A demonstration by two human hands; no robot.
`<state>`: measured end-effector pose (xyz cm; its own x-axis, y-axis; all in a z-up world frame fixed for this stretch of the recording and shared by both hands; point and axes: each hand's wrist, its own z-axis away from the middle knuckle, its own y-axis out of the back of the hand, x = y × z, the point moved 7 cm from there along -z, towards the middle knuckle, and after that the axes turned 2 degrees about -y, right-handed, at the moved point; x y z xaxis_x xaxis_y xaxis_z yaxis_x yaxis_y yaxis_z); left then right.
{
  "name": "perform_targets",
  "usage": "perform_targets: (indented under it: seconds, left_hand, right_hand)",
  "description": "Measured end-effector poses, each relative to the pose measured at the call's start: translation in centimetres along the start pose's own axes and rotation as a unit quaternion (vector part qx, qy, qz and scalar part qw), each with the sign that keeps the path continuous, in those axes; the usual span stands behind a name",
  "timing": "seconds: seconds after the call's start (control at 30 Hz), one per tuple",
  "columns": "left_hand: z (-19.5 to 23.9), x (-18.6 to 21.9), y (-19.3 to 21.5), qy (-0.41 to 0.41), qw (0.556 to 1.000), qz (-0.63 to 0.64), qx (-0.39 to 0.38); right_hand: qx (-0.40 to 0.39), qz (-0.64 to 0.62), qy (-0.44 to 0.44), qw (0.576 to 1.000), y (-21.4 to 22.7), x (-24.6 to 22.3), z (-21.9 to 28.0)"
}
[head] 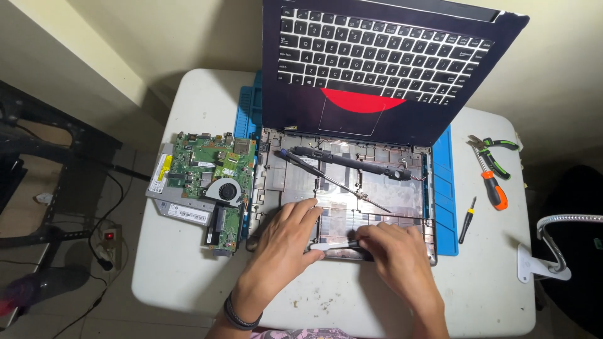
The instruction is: The person works on a disassembled laptop placed on a white table. They use a screwdriver to remove screws from the laptop's internal frame and then use tweezers to manipulate small components and wires within the chassis. The motherboard and other parts are visible on the table.
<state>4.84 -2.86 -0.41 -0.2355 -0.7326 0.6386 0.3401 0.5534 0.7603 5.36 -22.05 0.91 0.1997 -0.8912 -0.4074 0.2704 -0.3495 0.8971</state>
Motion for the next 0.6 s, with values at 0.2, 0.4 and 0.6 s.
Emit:
perform_targets:
  seconds: [0.2, 0.4, 0.6]
  left_hand:
    - [0.3, -0.7, -0.1, 0.004, 1.0, 0.025, 0.011]
    - [0.3, 0.0, 0.4, -0.014, 1.0, -0.001, 0.011]
    - [0.6, 1.1, 1.1, -0.059, 0.992, -0.071, 0.084]
  right_hand:
    - [-0.049, 0.002, -0.028, 0.998, 1.7, 1.9, 0.0]
    - [-0.053, 0.011, -0.061, 0.997, 1.5, 2.5, 0.5]
    - [-0.094, 0.02, 0.008, 0.995, -1.0, -2.6, -1.2]
